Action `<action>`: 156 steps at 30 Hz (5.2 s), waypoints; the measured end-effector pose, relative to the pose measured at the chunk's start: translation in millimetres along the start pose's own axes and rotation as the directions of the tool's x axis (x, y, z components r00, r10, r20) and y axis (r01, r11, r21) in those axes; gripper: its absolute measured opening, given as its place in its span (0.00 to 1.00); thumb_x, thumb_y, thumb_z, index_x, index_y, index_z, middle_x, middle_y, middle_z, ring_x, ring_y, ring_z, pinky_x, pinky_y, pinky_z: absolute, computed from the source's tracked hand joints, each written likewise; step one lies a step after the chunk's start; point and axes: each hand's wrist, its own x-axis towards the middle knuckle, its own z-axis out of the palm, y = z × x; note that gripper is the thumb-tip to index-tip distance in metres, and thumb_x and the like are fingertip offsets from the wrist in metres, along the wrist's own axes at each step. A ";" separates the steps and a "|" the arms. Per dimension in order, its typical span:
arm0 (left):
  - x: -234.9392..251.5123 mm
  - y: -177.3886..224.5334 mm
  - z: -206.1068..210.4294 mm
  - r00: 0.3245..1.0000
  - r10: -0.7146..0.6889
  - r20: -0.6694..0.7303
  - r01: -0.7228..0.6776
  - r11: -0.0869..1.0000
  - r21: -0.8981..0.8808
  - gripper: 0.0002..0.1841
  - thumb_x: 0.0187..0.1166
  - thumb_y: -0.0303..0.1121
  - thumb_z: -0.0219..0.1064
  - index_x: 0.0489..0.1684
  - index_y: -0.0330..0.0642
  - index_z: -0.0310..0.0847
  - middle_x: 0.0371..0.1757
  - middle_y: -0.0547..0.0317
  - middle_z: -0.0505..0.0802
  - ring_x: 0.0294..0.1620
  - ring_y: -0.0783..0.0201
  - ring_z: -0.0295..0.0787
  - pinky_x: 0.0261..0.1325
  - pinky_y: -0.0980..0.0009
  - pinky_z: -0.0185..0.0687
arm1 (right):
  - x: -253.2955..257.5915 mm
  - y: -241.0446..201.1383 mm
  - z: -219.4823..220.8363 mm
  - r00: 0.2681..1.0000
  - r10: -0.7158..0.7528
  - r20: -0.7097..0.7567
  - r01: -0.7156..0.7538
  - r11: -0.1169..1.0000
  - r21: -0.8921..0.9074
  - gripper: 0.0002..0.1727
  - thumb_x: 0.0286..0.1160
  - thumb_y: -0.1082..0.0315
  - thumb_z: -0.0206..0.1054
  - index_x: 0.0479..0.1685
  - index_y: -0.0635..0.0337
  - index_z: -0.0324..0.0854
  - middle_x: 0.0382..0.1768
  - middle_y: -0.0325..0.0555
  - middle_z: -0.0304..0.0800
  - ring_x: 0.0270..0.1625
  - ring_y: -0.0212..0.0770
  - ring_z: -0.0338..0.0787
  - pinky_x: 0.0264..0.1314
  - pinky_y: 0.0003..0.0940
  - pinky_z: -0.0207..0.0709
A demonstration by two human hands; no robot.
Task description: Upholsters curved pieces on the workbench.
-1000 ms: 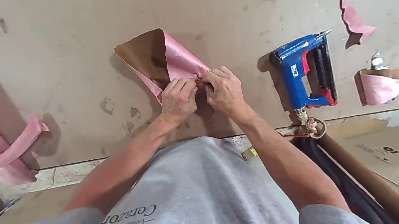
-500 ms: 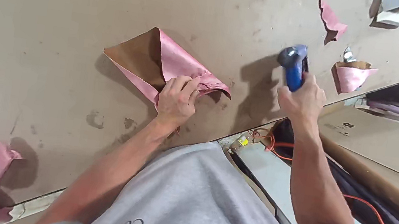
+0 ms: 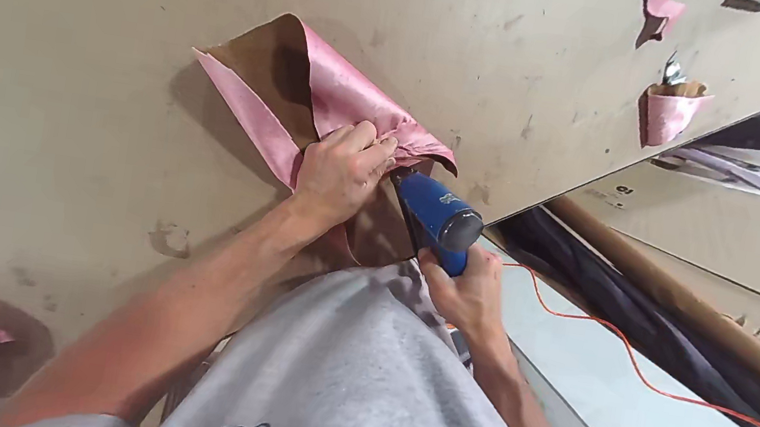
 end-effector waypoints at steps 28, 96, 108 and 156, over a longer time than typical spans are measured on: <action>20.9 45.3 33.9 0.985 0.163 0.052 -0.171 0.908 0.384 0.15 0.87 0.37 0.60 0.55 0.40 0.92 0.72 0.52 0.90 0.79 0.50 0.81 0.81 0.53 0.74 | 14.1 93.7 -66.0 0.980 0.182 -0.075 -0.164 0.967 0.197 0.18 0.68 0.45 0.69 0.42 0.49 0.88 0.28 0.37 0.90 0.33 0.35 0.90 0.37 0.46 0.82; 26.6 40.4 54.3 0.949 0.294 -0.113 -0.223 0.880 0.420 0.08 0.76 0.36 0.71 0.46 0.46 0.91 0.51 0.51 0.94 0.53 0.52 0.89 0.60 0.56 0.78 | -3.0 120.3 -39.5 0.977 0.166 -0.130 -0.098 0.905 0.414 0.18 0.70 0.51 0.72 0.46 0.55 0.87 0.34 0.34 0.93 0.37 0.20 0.90 0.38 0.23 0.84; 25.3 37.6 48.0 0.954 0.298 0.015 -0.289 0.911 0.293 0.08 0.78 0.31 0.68 0.38 0.43 0.96 0.37 0.57 0.97 0.39 0.56 0.88 0.48 0.59 0.76 | 16.8 97.1 -55.9 0.994 0.114 0.004 -0.108 0.928 0.357 0.17 0.75 0.48 0.67 0.43 0.52 0.87 0.31 0.32 0.91 0.34 0.22 0.89 0.34 0.27 0.83; 44.2 40.4 41.0 0.991 0.131 -0.017 -0.125 0.974 0.190 0.08 0.81 0.39 0.72 0.46 0.50 0.97 0.41 0.58 0.95 0.46 0.58 0.87 0.51 0.63 0.78 | -25.6 74.6 -31.3 0.919 0.345 -0.191 -0.113 0.695 0.710 0.11 0.77 0.60 0.67 0.47 0.58 0.81 0.31 0.30 0.91 0.32 0.26 0.91 0.35 0.28 0.90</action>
